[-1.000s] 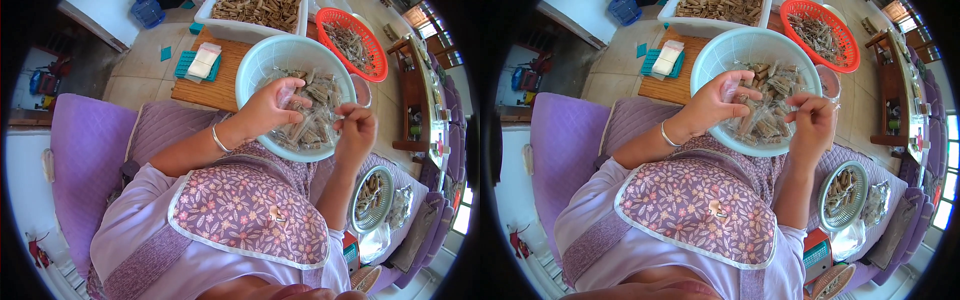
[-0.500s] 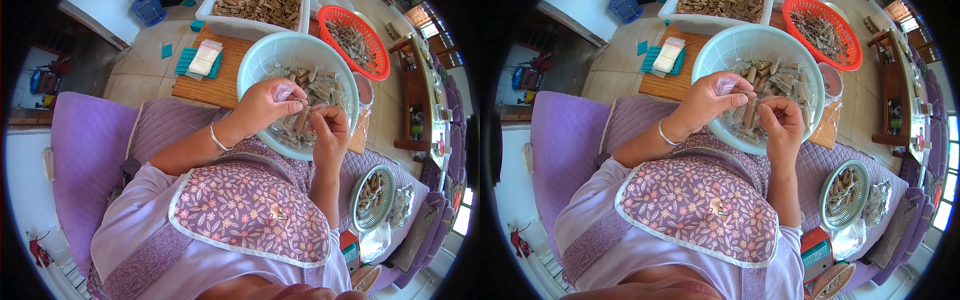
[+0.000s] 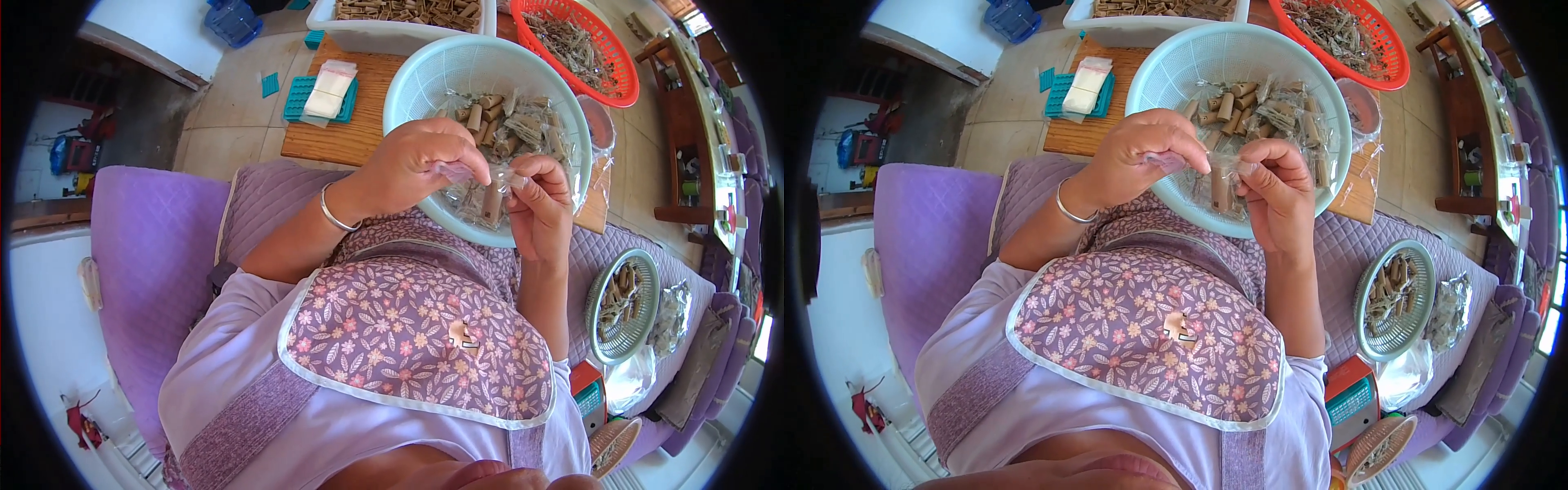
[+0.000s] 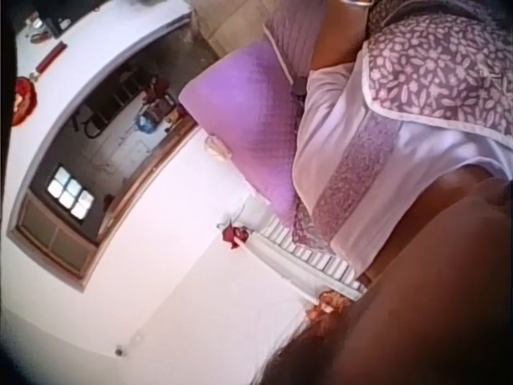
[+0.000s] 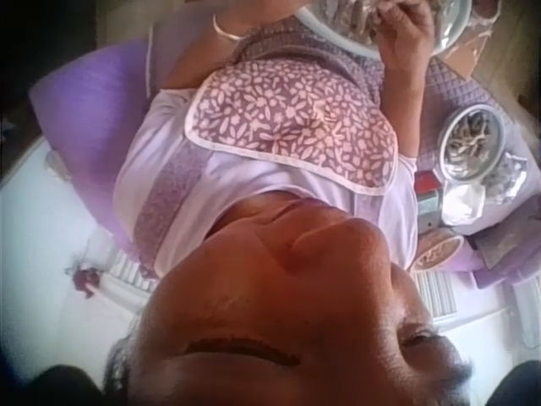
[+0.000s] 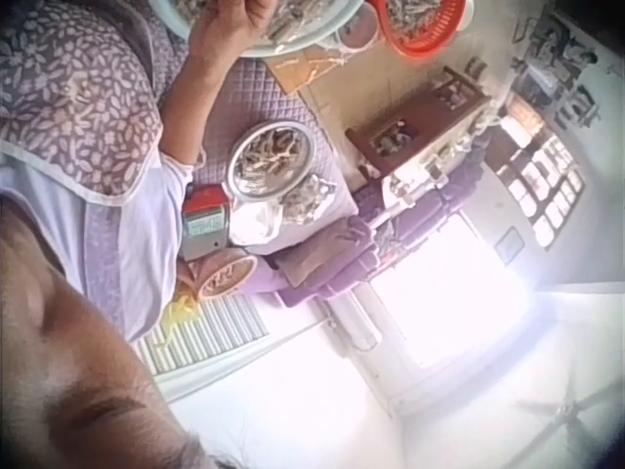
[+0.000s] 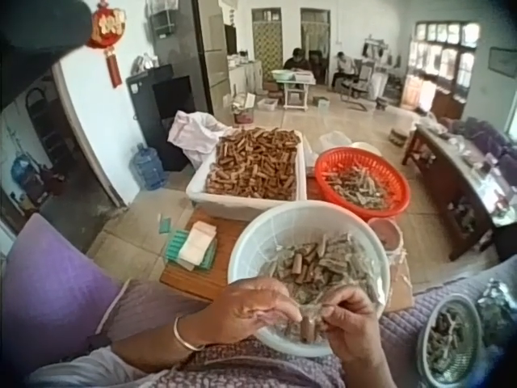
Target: The person puts small brown cylindrical items into clear plastic bags by hand.
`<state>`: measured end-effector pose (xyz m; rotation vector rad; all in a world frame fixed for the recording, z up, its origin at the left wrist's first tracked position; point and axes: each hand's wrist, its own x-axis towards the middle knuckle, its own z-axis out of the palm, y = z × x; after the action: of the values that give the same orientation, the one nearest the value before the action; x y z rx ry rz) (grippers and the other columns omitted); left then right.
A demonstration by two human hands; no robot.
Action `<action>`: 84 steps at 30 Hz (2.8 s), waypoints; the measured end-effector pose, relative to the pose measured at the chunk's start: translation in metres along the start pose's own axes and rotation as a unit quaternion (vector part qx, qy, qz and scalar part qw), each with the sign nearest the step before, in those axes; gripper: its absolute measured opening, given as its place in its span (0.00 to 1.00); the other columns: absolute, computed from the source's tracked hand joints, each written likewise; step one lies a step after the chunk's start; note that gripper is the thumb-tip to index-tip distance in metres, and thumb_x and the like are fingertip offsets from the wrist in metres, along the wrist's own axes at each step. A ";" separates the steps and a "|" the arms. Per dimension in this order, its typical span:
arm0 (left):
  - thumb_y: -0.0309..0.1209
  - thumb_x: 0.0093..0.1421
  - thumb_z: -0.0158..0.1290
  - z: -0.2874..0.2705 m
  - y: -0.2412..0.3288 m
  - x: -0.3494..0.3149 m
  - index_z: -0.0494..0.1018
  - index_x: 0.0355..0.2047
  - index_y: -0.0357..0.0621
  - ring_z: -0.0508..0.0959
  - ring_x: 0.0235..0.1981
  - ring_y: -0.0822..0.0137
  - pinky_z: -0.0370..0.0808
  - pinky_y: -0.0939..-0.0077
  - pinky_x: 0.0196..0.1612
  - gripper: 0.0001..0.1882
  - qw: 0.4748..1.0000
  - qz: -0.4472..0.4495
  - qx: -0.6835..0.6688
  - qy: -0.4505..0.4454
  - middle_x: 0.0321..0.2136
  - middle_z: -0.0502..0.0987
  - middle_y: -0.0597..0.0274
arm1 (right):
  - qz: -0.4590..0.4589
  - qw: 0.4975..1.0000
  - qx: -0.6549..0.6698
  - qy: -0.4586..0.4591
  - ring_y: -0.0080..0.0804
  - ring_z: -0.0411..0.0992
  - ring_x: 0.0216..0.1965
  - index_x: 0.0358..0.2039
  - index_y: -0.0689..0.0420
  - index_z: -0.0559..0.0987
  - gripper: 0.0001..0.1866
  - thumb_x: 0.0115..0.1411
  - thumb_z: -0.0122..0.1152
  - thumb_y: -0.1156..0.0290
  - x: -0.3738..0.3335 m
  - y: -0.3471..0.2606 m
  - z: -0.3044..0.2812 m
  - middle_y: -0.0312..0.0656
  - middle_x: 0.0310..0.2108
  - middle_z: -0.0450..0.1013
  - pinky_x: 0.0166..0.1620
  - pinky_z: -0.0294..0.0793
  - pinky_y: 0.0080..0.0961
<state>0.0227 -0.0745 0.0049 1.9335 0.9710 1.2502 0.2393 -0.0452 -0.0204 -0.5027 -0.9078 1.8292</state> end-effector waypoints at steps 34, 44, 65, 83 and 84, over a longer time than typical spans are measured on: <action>0.28 0.63 0.52 0.035 -0.017 0.002 0.68 0.52 0.42 0.69 0.59 0.57 0.69 0.59 0.59 0.16 0.736 -0.228 -0.624 0.126 0.54 0.72 0.52 | 0.083 0.982 -0.159 0.060 0.17 0.65 0.24 0.38 0.61 0.76 0.08 0.66 0.53 0.69 0.004 0.010 0.025 0.34 0.26 0.73 0.28 0.63 0.14; 0.30 0.66 0.47 0.021 -0.007 0.008 0.64 0.55 0.37 0.68 0.59 0.61 0.64 0.64 0.62 0.18 0.860 -0.191 -0.457 0.118 0.54 0.71 0.51 | -0.023 0.926 -0.375 0.038 0.23 0.70 0.29 0.40 0.62 0.75 0.12 0.63 0.58 0.66 0.004 0.000 0.024 0.39 0.32 0.74 0.34 0.69 0.19; 0.25 0.60 0.56 0.024 -0.001 0.012 0.68 0.52 0.38 0.74 0.38 0.76 0.72 0.80 0.43 0.20 0.951 -0.226 -0.163 0.136 0.34 0.76 0.63 | -0.009 0.972 -0.229 0.054 0.19 0.72 0.34 0.48 0.62 0.69 0.17 0.60 0.60 0.77 0.009 -0.011 0.022 0.38 0.33 0.76 0.35 0.69 0.13; 0.19 0.50 0.61 0.019 0.011 0.006 0.77 0.41 0.47 0.74 0.32 0.71 0.72 0.78 0.35 0.17 0.984 -0.093 0.062 0.142 0.41 0.73 0.61 | -0.111 0.896 -0.415 0.114 0.21 0.73 0.33 0.49 0.62 0.69 0.25 0.51 0.66 0.85 0.010 -0.007 0.020 0.37 0.31 0.75 0.37 0.73 0.17; 0.19 0.52 0.60 0.018 0.011 0.007 0.77 0.41 0.47 0.75 0.35 0.72 0.72 0.78 0.36 0.16 0.984 -0.113 0.077 0.111 0.43 0.73 0.61 | -0.120 0.888 -0.430 0.111 0.21 0.74 0.33 0.50 0.61 0.70 0.25 0.51 0.66 0.84 0.009 -0.007 0.021 0.38 0.31 0.75 0.37 0.74 0.18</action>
<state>0.0440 -0.0766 0.0107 1.7609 1.3973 1.3074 0.2255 -0.0428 -0.0014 -1.0634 -1.5270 1.0402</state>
